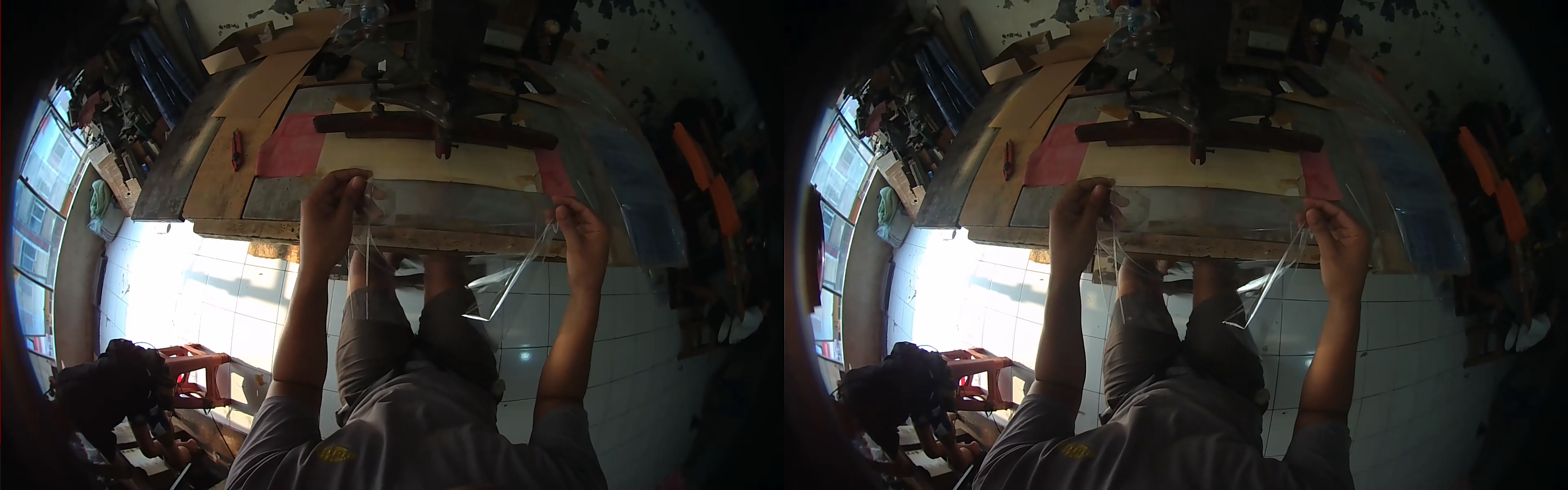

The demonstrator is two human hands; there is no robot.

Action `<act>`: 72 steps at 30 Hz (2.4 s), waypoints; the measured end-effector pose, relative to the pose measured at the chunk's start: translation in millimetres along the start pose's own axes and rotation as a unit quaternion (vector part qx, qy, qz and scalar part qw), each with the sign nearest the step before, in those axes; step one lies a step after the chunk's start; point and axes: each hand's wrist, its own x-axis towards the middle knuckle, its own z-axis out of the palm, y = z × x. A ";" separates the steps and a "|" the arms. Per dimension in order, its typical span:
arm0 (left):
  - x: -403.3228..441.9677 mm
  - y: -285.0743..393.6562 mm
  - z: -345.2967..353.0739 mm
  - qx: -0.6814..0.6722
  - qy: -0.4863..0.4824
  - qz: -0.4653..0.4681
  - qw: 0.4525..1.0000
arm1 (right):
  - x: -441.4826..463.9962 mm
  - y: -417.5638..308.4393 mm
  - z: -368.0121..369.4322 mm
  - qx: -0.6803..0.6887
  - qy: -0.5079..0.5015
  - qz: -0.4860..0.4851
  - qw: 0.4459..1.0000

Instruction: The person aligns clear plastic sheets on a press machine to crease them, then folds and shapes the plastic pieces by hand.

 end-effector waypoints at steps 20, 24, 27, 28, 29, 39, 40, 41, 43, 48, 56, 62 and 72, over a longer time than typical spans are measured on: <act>-8.8 20.2 4.4 -0.066 -0.015 0.005 0.998 | 10.1 3.5 -3.8 0.011 0.044 -0.012 0.999; -11.5 30.5 5.2 -0.066 -0.024 -0.011 0.997 | 12.2 10.9 -8.0 0.008 0.032 -0.019 0.999; -11.4 29.5 7.1 -0.070 -0.022 -0.011 0.997 | 12.7 10.4 -5.8 0.011 0.049 0.002 0.999; -10.8 28.3 6.7 -0.066 -0.023 -0.008 0.998 | 13.0 10.4 -5.8 0.008 0.047 0.001 0.999; -10.3 26.9 6.6 -0.062 -0.023 -0.006 0.998 | 13.4 10.7 -5.8 0.005 0.045 0.000 0.999; -3.7 2.0 8.7 -0.044 -0.004 -0.018 0.999 | 8.3 33.2 0.4 -0.005 0.041 0.001 0.999; -3.2 -1.7 9.6 -0.042 0.000 -0.016 0.999 | 7.3 36.3 1.5 0.002 0.042 0.005 0.999; -2.7 -6.0 10.4 -0.041 0.003 -0.014 0.999 | 6.1 39.6 2.9 0.008 0.042 0.009 0.999; -1.7 -18.7 11.6 -0.039 0.014 -0.023 0.999 | 2.5 39.2 7.9 -0.005 0.047 0.015 0.999; -2.2 -52.7 12.0 0.049 0.054 -0.002 0.997 | -3.6 50.2 14.7 -0.002 0.056 0.032 0.998; -12.2 -46.8 23.7 0.132 0.103 0.033 0.985 | -11.3 67.1 20.3 0.013 0.055 0.049 0.997; -35.4 -77.8 28.7 0.215 0.170 0.173 0.946 | -41.2 97.9 27.2 -0.095 0.098 -0.113 0.984; -32.0 -109.1 25.6 0.285 0.225 0.321 0.875 | -32.9 148.0 28.1 -0.228 0.154 -0.385 0.881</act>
